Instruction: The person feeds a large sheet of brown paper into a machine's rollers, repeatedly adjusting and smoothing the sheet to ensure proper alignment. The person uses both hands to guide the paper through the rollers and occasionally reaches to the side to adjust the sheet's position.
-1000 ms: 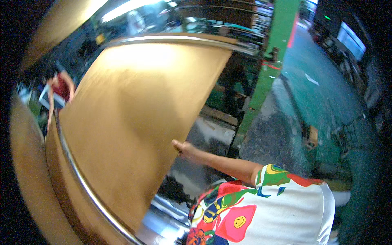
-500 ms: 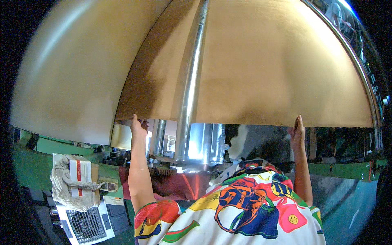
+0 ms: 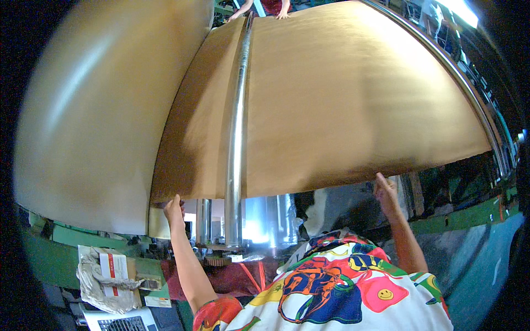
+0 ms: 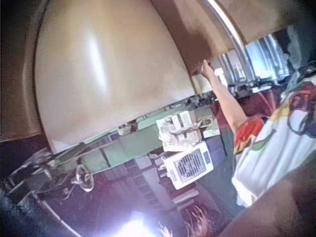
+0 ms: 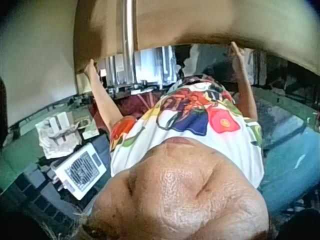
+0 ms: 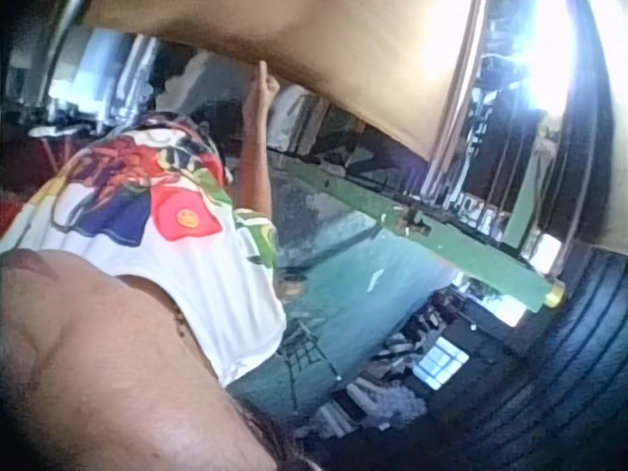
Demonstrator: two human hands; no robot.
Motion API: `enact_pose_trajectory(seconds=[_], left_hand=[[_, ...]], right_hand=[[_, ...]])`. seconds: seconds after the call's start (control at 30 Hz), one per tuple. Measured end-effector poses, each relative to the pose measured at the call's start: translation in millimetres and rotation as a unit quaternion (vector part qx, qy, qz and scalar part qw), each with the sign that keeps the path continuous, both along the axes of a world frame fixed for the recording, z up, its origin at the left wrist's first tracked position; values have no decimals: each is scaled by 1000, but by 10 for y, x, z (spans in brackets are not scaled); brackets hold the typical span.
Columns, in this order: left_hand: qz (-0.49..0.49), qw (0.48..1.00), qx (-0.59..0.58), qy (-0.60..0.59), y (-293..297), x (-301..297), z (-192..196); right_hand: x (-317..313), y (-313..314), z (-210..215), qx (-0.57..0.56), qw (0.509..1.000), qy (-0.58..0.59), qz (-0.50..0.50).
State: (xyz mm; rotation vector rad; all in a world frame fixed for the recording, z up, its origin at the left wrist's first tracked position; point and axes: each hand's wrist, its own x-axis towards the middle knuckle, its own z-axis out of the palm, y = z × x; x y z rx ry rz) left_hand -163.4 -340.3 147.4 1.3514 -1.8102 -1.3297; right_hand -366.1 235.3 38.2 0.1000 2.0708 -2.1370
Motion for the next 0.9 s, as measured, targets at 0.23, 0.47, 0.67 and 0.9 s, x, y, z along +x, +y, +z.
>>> enact_pose_trajectory(seconds=[0.23, 0.47, 0.67, 0.9], left_hand=[[-359, 926, 8, -117, 1900, -238, 617], [-286, 867, 389, 122, 2730, -854, -823], [-163, 924, 263, 226, 2774, -1039, -811], [-149, 938, 193, 247, 2716, -917, -765]], right_hand=[[-494, 875, 528, -193, 969, -59, -143], [-655, 1019, 177, -186, 976, -62, -100], [-552, 755, 243, -238, 959, -30, -152], [-480, 721, 273, -207, 967, 9, -152]])
